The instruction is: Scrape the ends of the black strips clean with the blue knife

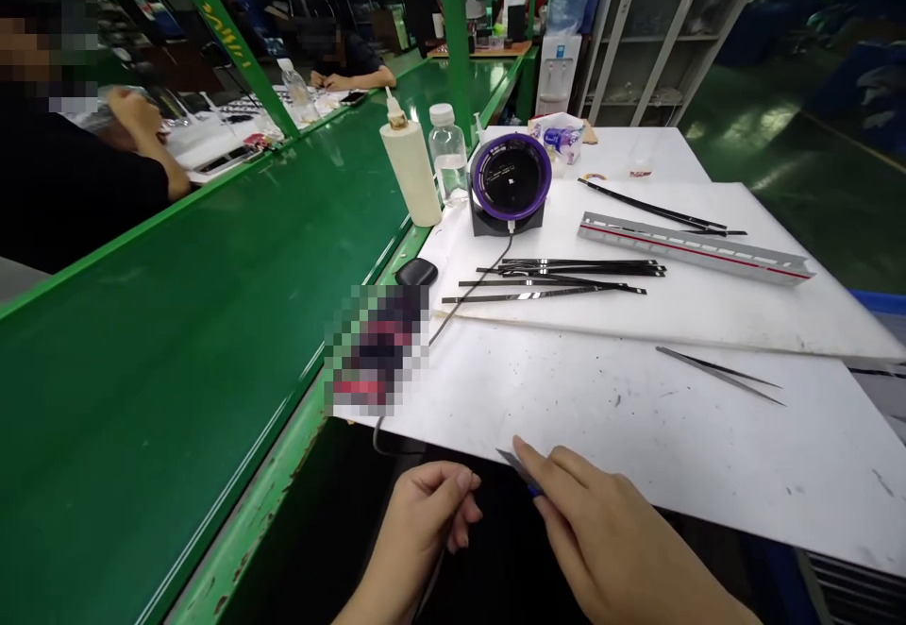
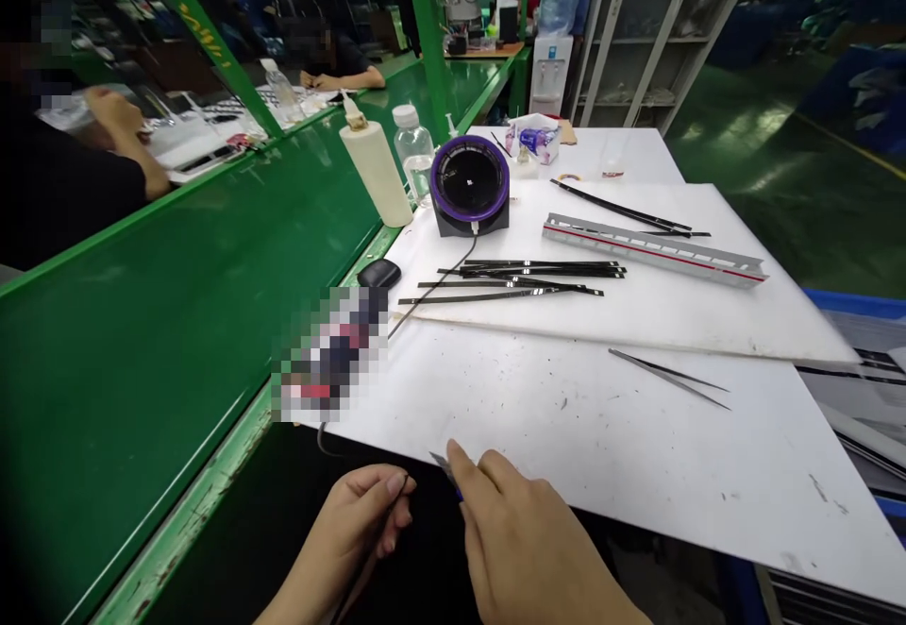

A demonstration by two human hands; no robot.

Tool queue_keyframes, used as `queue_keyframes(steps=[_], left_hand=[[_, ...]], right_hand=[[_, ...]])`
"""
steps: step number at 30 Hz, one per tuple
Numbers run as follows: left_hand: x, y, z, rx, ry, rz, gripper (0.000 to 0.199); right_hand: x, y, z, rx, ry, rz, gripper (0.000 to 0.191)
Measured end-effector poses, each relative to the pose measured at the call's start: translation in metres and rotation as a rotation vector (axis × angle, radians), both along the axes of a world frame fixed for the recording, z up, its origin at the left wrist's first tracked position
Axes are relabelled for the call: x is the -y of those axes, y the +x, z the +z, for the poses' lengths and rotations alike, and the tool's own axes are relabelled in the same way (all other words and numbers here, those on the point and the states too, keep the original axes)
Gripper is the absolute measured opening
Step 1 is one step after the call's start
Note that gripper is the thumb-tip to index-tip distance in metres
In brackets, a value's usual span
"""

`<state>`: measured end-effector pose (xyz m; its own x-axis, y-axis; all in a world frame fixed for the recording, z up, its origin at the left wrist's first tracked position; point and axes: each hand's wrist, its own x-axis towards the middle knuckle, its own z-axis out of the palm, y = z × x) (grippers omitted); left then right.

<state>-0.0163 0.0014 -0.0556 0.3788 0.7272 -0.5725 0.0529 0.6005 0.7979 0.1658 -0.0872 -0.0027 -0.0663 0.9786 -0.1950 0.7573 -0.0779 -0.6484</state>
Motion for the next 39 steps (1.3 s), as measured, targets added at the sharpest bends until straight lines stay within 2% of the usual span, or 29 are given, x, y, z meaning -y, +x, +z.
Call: queue_keyframes(steps=[5, 11, 21, 26, 33, 39], left_hand=[[0.003, 0.008, 0.0, 0.069, -0.123, 0.067, 0.035], [0.0, 0.015, -0.002, 0.044, -0.179, 0.076, 0.036], [-0.002, 0.021, 0.015, 0.012, -0.184, 0.09, 0.031], [-0.003, 0.021, 0.009, 0.01, -0.216, 0.094, 0.032], [-0.007, 0.013, 0.003, 0.109, -0.252, 0.045, 0.029], [-0.012, 0.008, 0.007, 0.13, -0.218, -0.021, 0.026]], right_hand=[[-0.009, -0.004, -0.004, 0.001, 0.0, 0.008, 0.048], [-0.017, -0.002, -0.001, 0.013, -0.007, 0.036, 0.045], [-0.019, 0.0, -0.001, 0.053, 0.008, 0.054, 0.037], [-0.017, -0.002, -0.004, 0.108, 0.011, 0.062, 0.043], [0.007, -0.015, -0.016, 0.279, 0.025, 0.091, 0.06], [0.007, -0.012, -0.011, 0.072, 0.083, 0.006, 0.053]])
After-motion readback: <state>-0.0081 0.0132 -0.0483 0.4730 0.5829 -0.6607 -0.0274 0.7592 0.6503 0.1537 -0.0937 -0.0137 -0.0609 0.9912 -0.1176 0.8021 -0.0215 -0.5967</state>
